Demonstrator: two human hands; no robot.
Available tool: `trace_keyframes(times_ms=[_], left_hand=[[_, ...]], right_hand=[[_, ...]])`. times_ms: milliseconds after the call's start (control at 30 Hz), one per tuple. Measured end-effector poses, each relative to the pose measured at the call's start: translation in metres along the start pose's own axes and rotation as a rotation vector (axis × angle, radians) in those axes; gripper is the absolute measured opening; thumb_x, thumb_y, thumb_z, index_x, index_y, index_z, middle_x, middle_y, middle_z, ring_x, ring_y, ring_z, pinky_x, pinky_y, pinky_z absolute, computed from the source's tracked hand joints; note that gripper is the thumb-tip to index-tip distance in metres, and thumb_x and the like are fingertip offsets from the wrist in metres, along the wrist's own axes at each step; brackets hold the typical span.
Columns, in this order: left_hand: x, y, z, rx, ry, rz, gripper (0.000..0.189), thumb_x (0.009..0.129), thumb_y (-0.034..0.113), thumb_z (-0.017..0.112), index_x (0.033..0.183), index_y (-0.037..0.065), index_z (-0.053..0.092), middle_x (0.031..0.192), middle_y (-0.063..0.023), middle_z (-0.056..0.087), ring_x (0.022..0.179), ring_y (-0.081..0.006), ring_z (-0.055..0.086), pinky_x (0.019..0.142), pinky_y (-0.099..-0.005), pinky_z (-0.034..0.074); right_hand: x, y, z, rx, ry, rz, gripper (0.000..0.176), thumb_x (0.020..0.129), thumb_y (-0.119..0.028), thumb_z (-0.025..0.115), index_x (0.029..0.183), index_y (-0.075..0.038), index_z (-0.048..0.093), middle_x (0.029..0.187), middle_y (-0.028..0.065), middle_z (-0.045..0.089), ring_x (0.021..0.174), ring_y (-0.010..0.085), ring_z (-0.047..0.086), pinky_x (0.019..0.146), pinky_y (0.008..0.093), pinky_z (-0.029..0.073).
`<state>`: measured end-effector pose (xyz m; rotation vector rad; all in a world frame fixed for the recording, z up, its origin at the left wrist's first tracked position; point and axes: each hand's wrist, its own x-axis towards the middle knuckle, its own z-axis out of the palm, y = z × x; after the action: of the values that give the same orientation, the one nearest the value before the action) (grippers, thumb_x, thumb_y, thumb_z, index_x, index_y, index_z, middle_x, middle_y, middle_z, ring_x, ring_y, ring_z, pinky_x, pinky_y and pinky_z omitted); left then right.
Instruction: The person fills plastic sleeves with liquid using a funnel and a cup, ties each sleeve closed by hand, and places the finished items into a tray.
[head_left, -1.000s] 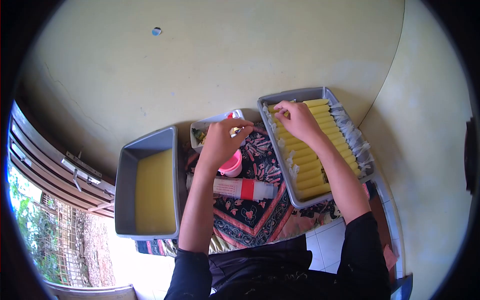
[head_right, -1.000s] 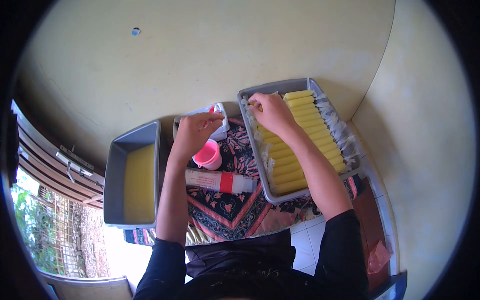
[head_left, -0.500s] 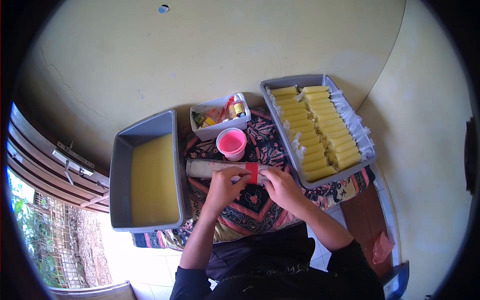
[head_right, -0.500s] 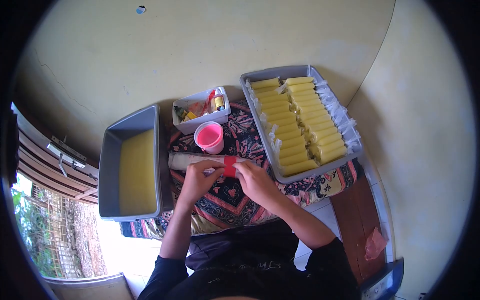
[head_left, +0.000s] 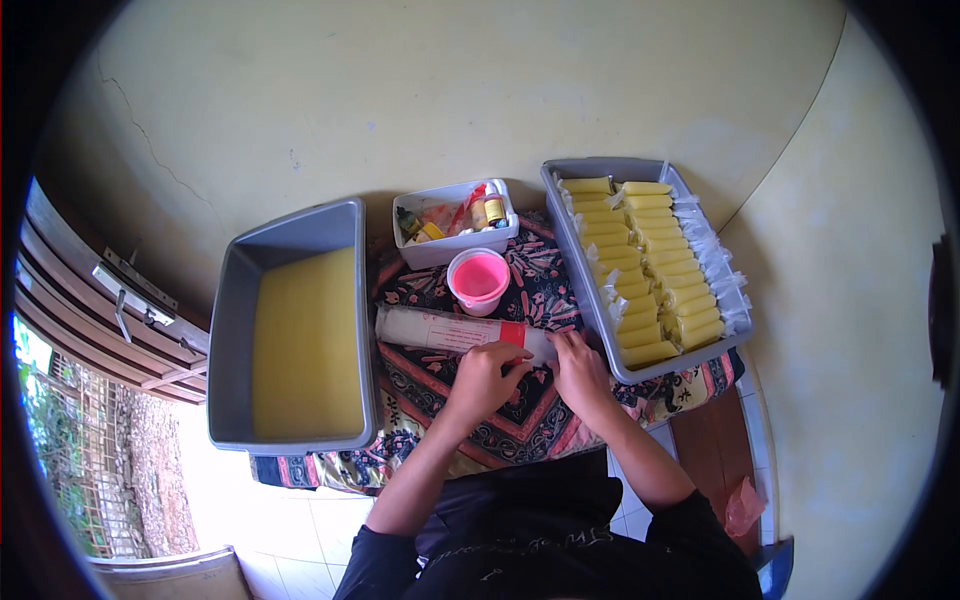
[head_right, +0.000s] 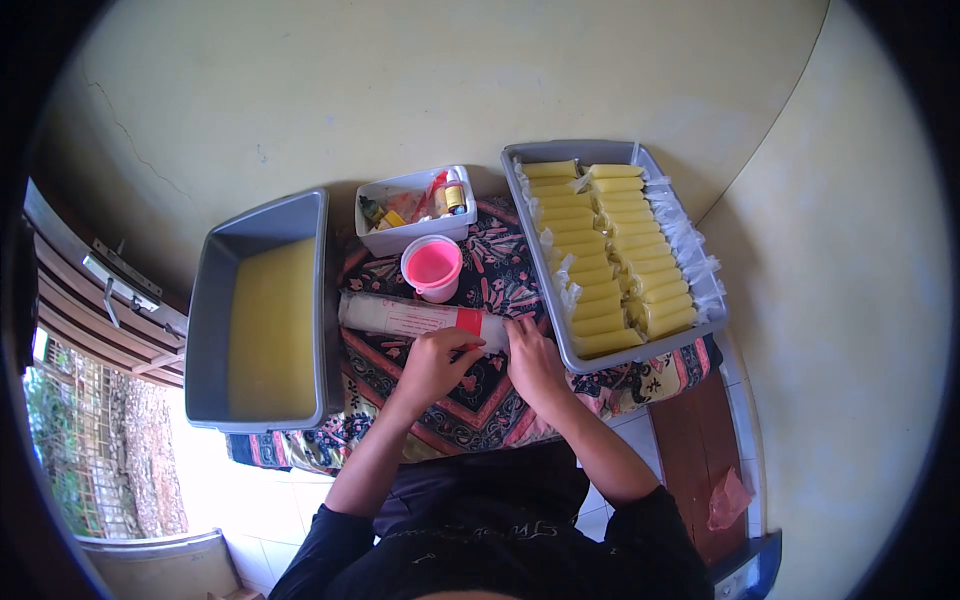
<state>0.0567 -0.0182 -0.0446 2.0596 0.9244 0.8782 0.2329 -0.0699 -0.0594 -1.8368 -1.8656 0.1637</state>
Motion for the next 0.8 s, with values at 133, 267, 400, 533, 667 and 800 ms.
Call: trace_keyframes(times_ms=[133, 267, 400, 533, 667, 800], left_hand=[[0.0011, 0.0067, -0.0026, -0.018, 0.023, -0.05, 0.025, 0.074, 0.007, 0.073, 0.099, 0.005, 0.069, 0.086, -0.0118, 0.067, 0.074, -0.0244, 0.067, 0.067, -0.0331, 0.052], [0.0013, 0.0036, 0.0004, 0.008, -0.012, -0.041, 0.027, 0.074, 0.006, 0.073, 0.1, 0.004, 0.069, 0.087, -0.0118, 0.067, 0.075, -0.0248, 0.067, 0.067, -0.0329, 0.052], [0.0002, 0.0051, 0.0003, -0.013, -0.036, -0.068, 0.026, 0.074, 0.007, 0.073, 0.099, 0.004, 0.069, 0.087, -0.0122, 0.067, 0.075, -0.0252, 0.066, 0.067, -0.0332, 0.052], [0.0012, -0.002, 0.0027, -0.02, 0.044, 0.079, 0.02, 0.075, 0.007, 0.071, 0.095, 0.003, 0.068, 0.08, -0.012, 0.064, 0.058, -0.027, 0.065, 0.061, -0.0371, 0.051], [0.0014, -0.0008, 0.0022, -0.021, 0.027, 0.034, 0.02, 0.075, 0.007, 0.071, 0.094, 0.003, 0.068, 0.079, -0.0122, 0.064, 0.062, -0.0284, 0.065, 0.062, -0.0376, 0.051], [0.0013, -0.0024, 0.0033, 0.015, -0.05, -0.042, 0.026, 0.075, 0.006, 0.072, 0.1, 0.004, 0.068, 0.09, -0.0127, 0.066, 0.077, -0.0278, 0.066, 0.069, -0.0352, 0.053]], right_hand=[[-0.0003, -0.0018, -0.0012, 0.015, -0.054, 0.024, 0.036, 0.072, 0.002, 0.064, 0.108, 0.0, 0.057, 0.099, 0.0188, 0.058, 0.079, 0.0403, 0.062, 0.069, 0.0475, 0.05], [0.0024, -0.0057, -0.0053, -0.094, 0.011, -0.013, 0.028, 0.073, 0.005, 0.058, 0.101, 0.003, 0.054, 0.095, 0.0212, 0.057, 0.072, 0.0388, 0.064, 0.064, 0.0449, 0.053], [0.0025, -0.0058, -0.0044, -0.127, -0.039, 0.021, 0.03, 0.072, 0.006, 0.058, 0.102, 0.004, 0.055, 0.093, 0.0209, 0.058, 0.073, 0.038, 0.065, 0.063, 0.0434, 0.054], [0.0051, -0.0017, 0.0014, -0.093, -0.076, 0.062, 0.031, 0.07, 0.006, 0.06, 0.1, 0.003, 0.056, 0.092, 0.0195, 0.058, 0.077, 0.0394, 0.064, 0.067, 0.0464, 0.052], [0.0043, 0.0014, 0.0008, -0.102, -0.08, 0.013, 0.024, 0.072, 0.005, 0.059, 0.096, 0.003, 0.056, 0.093, 0.0202, 0.058, 0.075, 0.0381, 0.064, 0.065, 0.045, 0.052], [0.0038, 0.0001, 0.0021, -0.113, -0.064, -0.003, 0.019, 0.074, 0.003, 0.059, 0.092, 0.003, 0.054, 0.097, 0.0215, 0.058, 0.074, 0.0371, 0.064, 0.063, 0.0436, 0.053]])
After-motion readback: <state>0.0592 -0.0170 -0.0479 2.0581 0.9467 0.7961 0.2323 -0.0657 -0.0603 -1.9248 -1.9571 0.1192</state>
